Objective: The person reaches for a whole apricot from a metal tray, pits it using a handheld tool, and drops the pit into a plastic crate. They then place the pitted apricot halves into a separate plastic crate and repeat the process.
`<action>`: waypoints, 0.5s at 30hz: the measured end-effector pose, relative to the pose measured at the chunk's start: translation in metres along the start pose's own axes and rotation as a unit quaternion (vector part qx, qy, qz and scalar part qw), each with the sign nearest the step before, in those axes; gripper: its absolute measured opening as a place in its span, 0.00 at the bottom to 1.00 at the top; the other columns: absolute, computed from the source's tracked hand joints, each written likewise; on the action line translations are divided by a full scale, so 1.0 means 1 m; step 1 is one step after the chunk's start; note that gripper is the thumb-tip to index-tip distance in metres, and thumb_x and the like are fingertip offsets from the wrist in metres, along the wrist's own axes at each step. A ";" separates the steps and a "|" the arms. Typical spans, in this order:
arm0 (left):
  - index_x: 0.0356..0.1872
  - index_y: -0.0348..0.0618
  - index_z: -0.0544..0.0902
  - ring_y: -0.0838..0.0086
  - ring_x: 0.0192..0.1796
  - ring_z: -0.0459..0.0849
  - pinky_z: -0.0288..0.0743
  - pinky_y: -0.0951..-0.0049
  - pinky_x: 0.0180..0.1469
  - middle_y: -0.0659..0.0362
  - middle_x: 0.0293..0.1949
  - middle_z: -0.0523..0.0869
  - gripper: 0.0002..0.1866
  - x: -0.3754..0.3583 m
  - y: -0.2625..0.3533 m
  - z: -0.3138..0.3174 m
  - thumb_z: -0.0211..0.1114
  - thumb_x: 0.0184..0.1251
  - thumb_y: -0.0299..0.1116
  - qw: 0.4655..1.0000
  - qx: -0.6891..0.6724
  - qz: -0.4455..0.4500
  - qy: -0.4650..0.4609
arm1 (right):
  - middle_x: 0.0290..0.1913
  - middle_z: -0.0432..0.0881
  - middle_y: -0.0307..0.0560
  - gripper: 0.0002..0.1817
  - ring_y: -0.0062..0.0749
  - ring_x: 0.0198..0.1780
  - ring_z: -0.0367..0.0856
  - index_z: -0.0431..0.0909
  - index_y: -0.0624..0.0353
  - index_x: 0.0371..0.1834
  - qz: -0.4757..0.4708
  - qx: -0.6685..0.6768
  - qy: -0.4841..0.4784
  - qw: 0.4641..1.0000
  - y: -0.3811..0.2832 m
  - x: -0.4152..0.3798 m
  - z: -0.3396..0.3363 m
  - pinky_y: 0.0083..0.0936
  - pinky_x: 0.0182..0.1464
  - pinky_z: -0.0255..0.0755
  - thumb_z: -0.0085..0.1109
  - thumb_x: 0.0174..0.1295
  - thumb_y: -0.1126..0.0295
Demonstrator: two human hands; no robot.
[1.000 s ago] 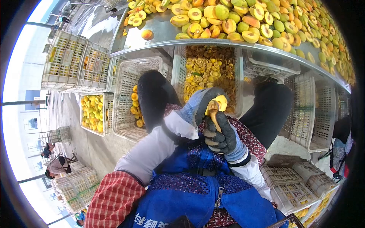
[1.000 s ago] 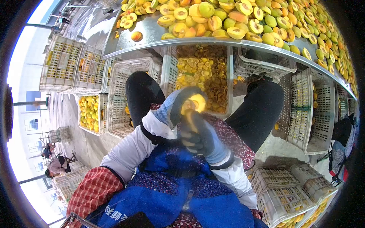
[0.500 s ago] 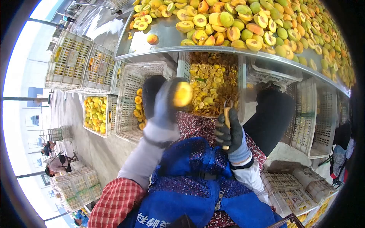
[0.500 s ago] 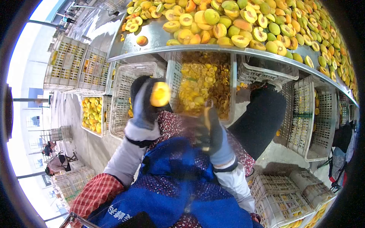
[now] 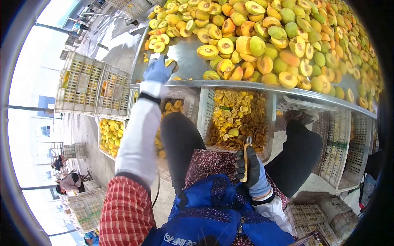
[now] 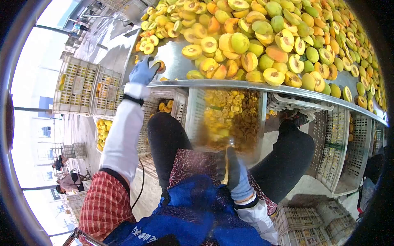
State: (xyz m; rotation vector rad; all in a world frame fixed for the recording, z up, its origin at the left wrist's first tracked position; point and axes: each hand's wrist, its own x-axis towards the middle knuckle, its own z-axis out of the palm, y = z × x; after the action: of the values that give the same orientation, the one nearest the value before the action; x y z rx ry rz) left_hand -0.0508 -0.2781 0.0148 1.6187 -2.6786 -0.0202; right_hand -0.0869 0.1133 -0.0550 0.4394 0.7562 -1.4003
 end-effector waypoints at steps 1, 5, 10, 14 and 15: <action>0.54 0.52 0.72 0.59 0.54 0.75 0.67 0.63 0.56 0.50 0.51 0.76 0.29 0.033 -0.013 0.030 0.60 0.51 0.53 0.999 -0.006 0.022 -0.029 | 0.19 0.67 0.32 0.20 0.18 0.16 0.63 0.70 0.52 0.37 -0.018 0.028 0.018 0.999 -0.001 0.004 -0.003 0.15 0.15 0.59 0.46 0.63 0.46; 0.55 0.55 0.71 0.58 0.56 0.73 0.67 0.62 0.57 0.49 0.57 0.71 0.27 0.064 -0.017 0.070 0.62 0.52 0.45 0.992 0.079 0.022 -0.095 | 0.20 0.68 0.32 0.19 0.19 0.17 0.65 0.71 0.53 0.38 -0.070 0.029 0.048 0.996 -0.010 0.005 -0.003 0.16 0.15 0.61 0.47 0.63 0.47; 0.56 0.54 0.70 0.56 0.55 0.74 0.68 0.63 0.56 0.48 0.54 0.73 0.32 0.059 -0.047 0.086 0.67 0.47 0.51 0.993 0.044 0.054 -0.093 | 0.20 0.69 0.33 0.19 0.19 0.17 0.67 0.72 0.53 0.37 -0.082 -0.033 0.059 0.994 -0.014 0.007 0.002 0.16 0.15 0.62 0.48 0.62 0.48; 0.52 0.44 0.73 0.54 0.53 0.76 0.68 0.66 0.55 0.48 0.49 0.79 0.36 0.068 -0.057 0.091 0.69 0.43 0.55 0.979 -0.093 0.058 -0.170 | 0.21 0.72 0.38 0.19 0.23 0.16 0.70 0.71 0.56 0.39 -0.088 -0.034 0.009 0.996 -0.017 0.006 -0.006 0.19 0.16 0.66 0.47 0.64 0.50; 0.50 0.42 0.74 0.60 0.48 0.79 0.71 0.69 0.50 0.50 0.44 0.81 0.33 0.057 -0.053 0.097 0.68 0.46 0.53 0.979 -0.153 0.116 -0.075 | 0.21 0.72 0.38 0.19 0.23 0.16 0.69 0.71 0.57 0.40 -0.101 -0.037 0.004 0.994 -0.015 0.004 -0.006 0.19 0.16 0.65 0.46 0.65 0.51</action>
State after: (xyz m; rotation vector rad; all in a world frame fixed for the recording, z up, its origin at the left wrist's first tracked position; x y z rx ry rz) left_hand -0.0325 -0.3527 -0.0829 1.2569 -2.7801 -0.5423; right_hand -0.1031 0.1122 -0.0592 0.3169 0.8767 -1.5539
